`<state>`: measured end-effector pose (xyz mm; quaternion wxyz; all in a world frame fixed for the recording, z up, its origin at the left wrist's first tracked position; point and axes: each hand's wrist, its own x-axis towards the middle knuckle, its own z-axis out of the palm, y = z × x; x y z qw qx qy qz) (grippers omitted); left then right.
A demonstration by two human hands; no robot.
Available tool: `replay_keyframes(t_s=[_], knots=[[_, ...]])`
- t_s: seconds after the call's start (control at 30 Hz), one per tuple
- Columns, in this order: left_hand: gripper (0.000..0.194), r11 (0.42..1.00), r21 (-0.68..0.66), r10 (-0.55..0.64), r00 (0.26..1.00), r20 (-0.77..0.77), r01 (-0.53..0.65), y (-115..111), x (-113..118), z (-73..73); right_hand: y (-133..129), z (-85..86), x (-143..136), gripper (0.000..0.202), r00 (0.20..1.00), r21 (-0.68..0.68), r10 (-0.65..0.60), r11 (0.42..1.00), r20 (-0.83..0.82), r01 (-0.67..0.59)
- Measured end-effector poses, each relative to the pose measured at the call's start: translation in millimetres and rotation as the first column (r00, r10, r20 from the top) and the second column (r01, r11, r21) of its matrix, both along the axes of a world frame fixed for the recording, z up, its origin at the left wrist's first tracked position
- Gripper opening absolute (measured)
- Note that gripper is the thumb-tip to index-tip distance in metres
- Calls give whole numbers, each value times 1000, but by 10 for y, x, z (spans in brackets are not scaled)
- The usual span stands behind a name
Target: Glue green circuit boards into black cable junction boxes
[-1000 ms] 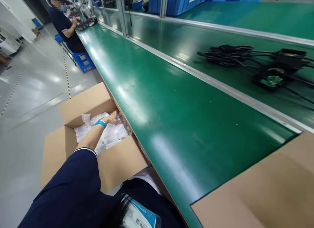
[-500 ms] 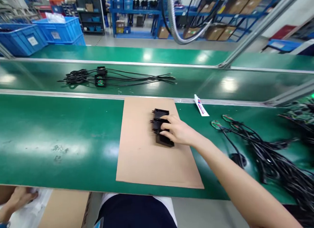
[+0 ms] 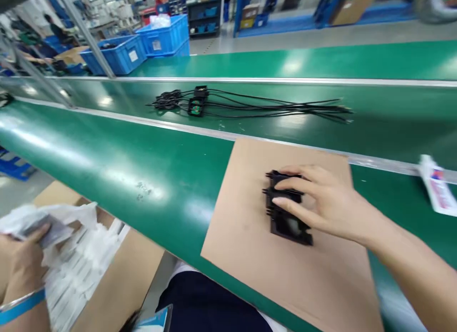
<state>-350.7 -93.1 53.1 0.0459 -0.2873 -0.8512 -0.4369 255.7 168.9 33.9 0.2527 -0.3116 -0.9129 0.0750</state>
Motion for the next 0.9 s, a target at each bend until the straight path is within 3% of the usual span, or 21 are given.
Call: replay_keyframes(t_s=[0.07,0.1,0.13,0.2,0.27,0.3,0.37,0.4,0.47,0.57,0.63,0.77,0.9], knots=[[51,936,254,-270,961,66,245,349,421,220,0,165,-477,11,986,-12,129,991,-107,-132],[57,870,295,-440,892,103,395,591,641,262,-14,225,-768,13,969,-48,192,978,-153,-201],[64,834,280,-524,840,136,475,855,854,263,-36,262,-1073,19,950,-121,244,955,-193,-270],[69,800,243,-593,785,180,548,1377,1223,188,-79,260,-1663,43,919,-313,293,875,-265,-370],[76,774,122,-630,738,242,621,1797,1481,71,-84,182,-2124,75,920,-453,250,811,-303,-370],[82,761,37,-634,729,257,648,1949,1557,13,-64,137,-2282,70,928,-487,197,806,-315,-336],[96,755,-118,-605,755,251,645,2134,1599,-94,14,84,-2449,38,942,-507,88,824,-325,-252],[101,763,-165,-586,777,231,624,2174,1568,-143,65,90,-2467,23,943,-501,39,839,-332,-211],[102,789,-197,-553,813,182,582,2181,1441,-229,173,175,-2415,14,941,-492,-25,857,-338,-154],[82,828,-135,-542,838,59,545,2080,1241,-327,319,424,-2270,6,896,-470,-77,869,-438,-155],[68,821,-80,-569,821,-52,565,1972,1217,-373,391,610,-2213,7,819,-436,-63,868,-570,-237],[65,711,-128,-702,687,-187,691,1732,1527,-439,472,914,-2262,36,674,-393,-29,830,-738,-395],[84,657,-313,-754,594,-279,686,1540,1981,-497,568,1199,-2336,43,579,-377,-157,882,-800,-282]])
